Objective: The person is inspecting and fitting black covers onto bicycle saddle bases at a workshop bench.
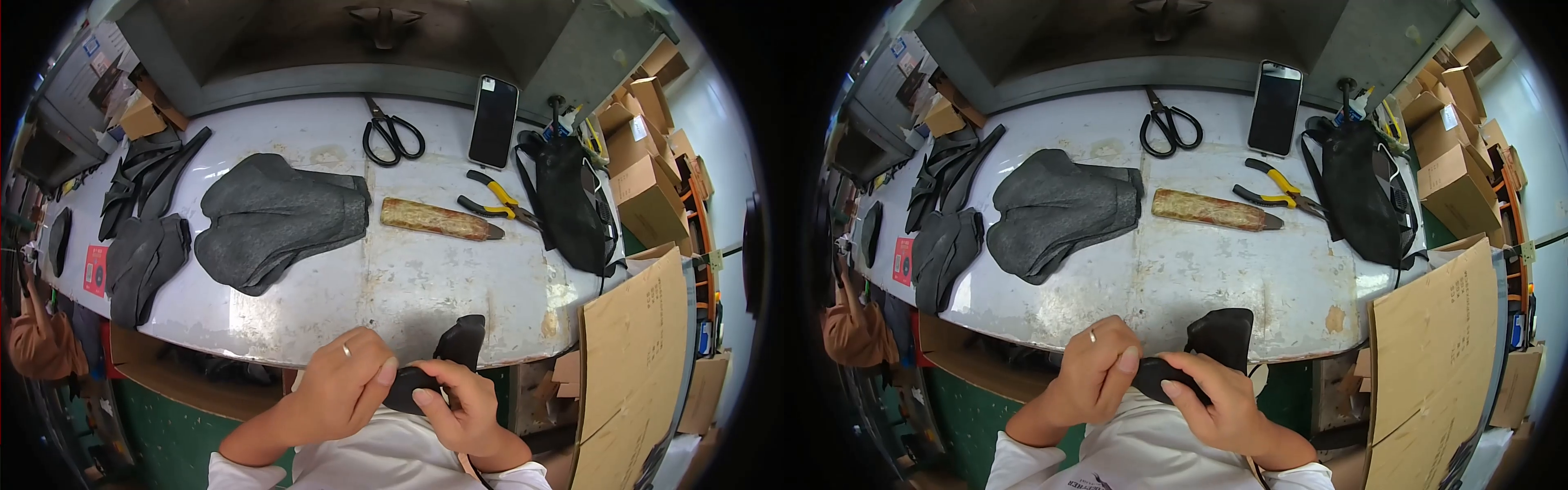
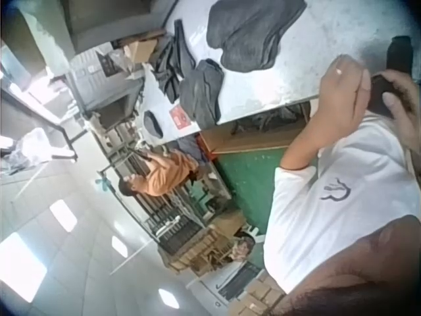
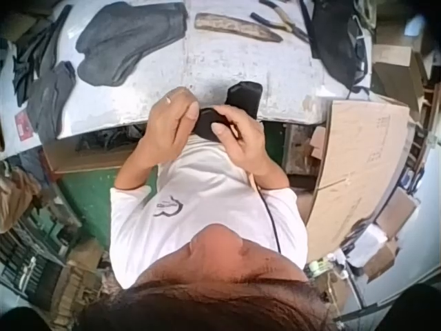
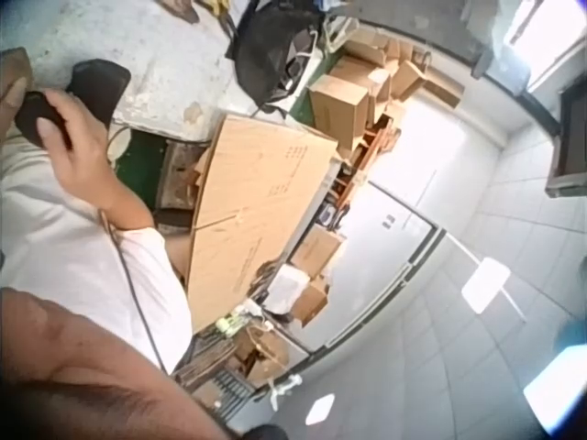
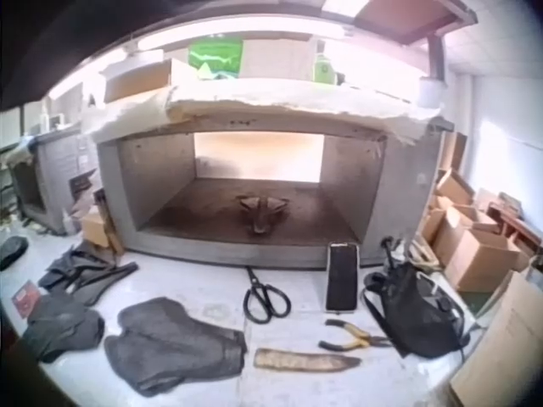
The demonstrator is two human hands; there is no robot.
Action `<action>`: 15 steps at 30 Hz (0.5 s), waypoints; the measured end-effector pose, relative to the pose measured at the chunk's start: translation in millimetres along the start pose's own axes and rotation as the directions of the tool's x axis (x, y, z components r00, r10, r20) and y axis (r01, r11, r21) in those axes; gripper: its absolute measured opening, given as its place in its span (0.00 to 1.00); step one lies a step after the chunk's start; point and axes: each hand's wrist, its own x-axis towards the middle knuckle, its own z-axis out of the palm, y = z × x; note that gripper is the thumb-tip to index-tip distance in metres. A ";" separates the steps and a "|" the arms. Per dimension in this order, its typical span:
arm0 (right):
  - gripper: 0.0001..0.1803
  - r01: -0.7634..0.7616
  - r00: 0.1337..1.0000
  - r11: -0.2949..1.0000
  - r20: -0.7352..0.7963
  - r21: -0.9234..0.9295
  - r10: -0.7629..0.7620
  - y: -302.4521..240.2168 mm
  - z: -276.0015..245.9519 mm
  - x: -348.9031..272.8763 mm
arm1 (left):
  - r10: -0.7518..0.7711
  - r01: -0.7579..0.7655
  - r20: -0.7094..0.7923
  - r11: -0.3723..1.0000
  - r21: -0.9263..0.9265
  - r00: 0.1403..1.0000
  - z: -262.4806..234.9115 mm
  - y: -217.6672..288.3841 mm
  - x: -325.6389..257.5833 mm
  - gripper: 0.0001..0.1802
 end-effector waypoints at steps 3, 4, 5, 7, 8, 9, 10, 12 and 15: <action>0.22 -0.054 0.998 0.996 0.036 0.066 0.052 -2.1 -1.8 -1.2 | -0.090 0.096 0.066 0.989 -0.108 0.994 -1.9 -0.6 -1.6 0.08; 0.25 -0.247 0.969 0.899 0.120 0.362 0.218 -9.6 -2.3 -1.8 | -0.089 0.095 0.063 0.990 -0.102 0.994 0.7 0.2 -3.9 0.08; 0.28 -0.422 0.906 0.681 0.251 0.598 0.340 -15.8 -2.4 -1.7 | -0.121 0.131 0.050 0.929 -0.346 0.991 7.2 0.4 -6.8 0.10; 0.31 -0.462 0.883 0.527 0.316 0.713 0.346 -22.2 0.8 0.4 | -0.162 0.151 0.040 0.766 -0.624 0.986 14.8 6.3 -10.5 0.14; 0.33 -0.493 0.858 0.352 0.380 0.795 0.345 -24.0 2.2 1.5 | -0.161 0.150 0.039 0.768 -0.623 0.986 17.1 7.3 -11.1 0.14; 0.33 -0.492 0.859 0.353 0.380 0.796 0.342 -25.2 2.9 2.4 | -0.106 0.055 -0.059 0.827 -0.559 0.993 18.8 8.1 -11.4 0.13; 0.33 -0.477 0.866 0.358 0.360 0.803 0.347 -25.8 2.8 2.2 | -0.043 -0.037 -0.152 0.874 -0.484 0.987 20.0 8.5 -11.8 0.12; 0.32 -0.445 0.879 0.369 0.318 0.816 0.356 -27.2 2.8 1.9 | -0.204 0.157 -0.001 0.756 -0.635 0.979 15.2 8.1 -13.1 0.13; 0.31 -0.392 0.902 0.578 0.177 0.716 0.393 -27.8 3.3 3.2 | -0.290 0.305 0.135 0.693 -0.654 0.947 4.3 4.3 -19.8 0.18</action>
